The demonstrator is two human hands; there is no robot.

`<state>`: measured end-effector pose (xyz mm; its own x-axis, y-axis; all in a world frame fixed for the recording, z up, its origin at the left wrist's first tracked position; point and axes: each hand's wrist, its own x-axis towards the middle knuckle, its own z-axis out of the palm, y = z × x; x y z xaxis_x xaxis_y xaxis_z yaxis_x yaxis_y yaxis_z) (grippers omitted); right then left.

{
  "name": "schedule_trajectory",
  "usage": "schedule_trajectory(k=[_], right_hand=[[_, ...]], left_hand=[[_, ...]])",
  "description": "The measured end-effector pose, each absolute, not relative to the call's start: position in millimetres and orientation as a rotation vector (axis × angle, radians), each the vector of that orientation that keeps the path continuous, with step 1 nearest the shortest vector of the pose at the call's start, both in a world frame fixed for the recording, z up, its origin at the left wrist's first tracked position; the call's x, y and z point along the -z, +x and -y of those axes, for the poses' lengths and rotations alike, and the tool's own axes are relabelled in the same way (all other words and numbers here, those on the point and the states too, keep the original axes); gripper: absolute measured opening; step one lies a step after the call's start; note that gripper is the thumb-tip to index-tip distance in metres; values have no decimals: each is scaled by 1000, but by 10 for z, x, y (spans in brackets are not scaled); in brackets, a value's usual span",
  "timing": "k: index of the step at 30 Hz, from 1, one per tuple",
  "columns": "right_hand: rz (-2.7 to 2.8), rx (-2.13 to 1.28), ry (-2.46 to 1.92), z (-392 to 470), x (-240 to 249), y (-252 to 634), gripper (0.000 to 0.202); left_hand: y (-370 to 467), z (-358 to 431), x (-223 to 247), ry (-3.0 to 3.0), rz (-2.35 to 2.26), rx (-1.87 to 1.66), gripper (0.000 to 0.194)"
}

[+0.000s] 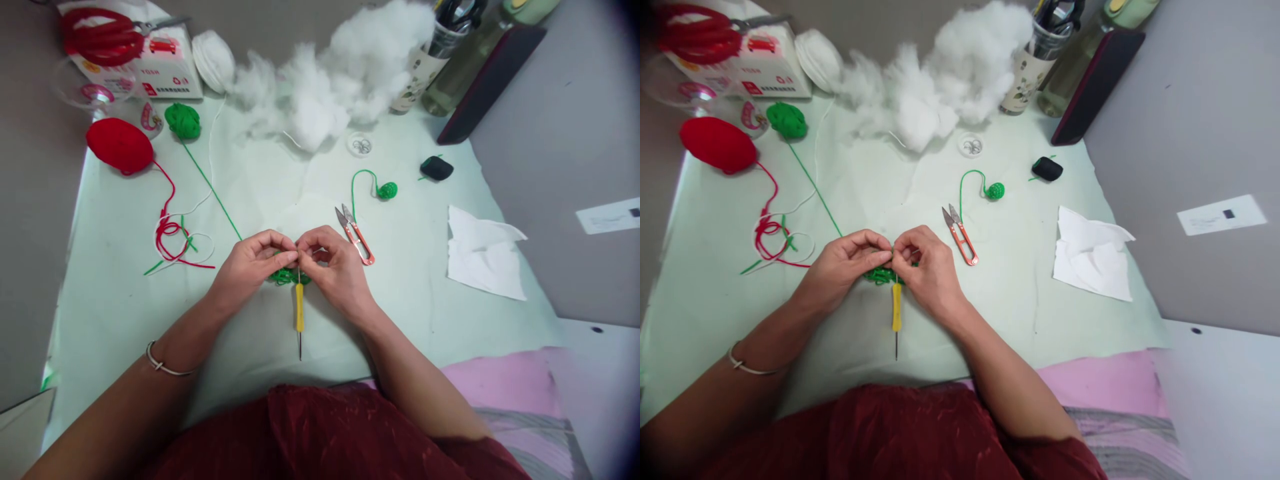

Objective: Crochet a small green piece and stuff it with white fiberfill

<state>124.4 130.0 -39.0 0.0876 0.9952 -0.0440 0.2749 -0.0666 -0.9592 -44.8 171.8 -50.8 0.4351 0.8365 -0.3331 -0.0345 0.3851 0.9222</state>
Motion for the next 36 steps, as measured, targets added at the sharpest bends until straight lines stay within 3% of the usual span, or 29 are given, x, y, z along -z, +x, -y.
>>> schedule_trajectory(k=[12, 23, 31, 36], right_hand=[[1514, -626, -1510, -1301, 399, 1195, 15], [1406, -515, -1766, -1403, 398, 1625, 5], [1462, -958, -1492, -1336, 307, 1379, 13], [1682, -723, -1509, -1279, 357, 1250, 18]], left_hand=[[-402, -1733, 464, 941, -954, -714, 22], [-432, -1753, 420, 830, -1003, -759, 25], [-446, -1738, 449, 851, -983, -771, 24], [-419, -1715, 426, 885, -979, -760, 22]])
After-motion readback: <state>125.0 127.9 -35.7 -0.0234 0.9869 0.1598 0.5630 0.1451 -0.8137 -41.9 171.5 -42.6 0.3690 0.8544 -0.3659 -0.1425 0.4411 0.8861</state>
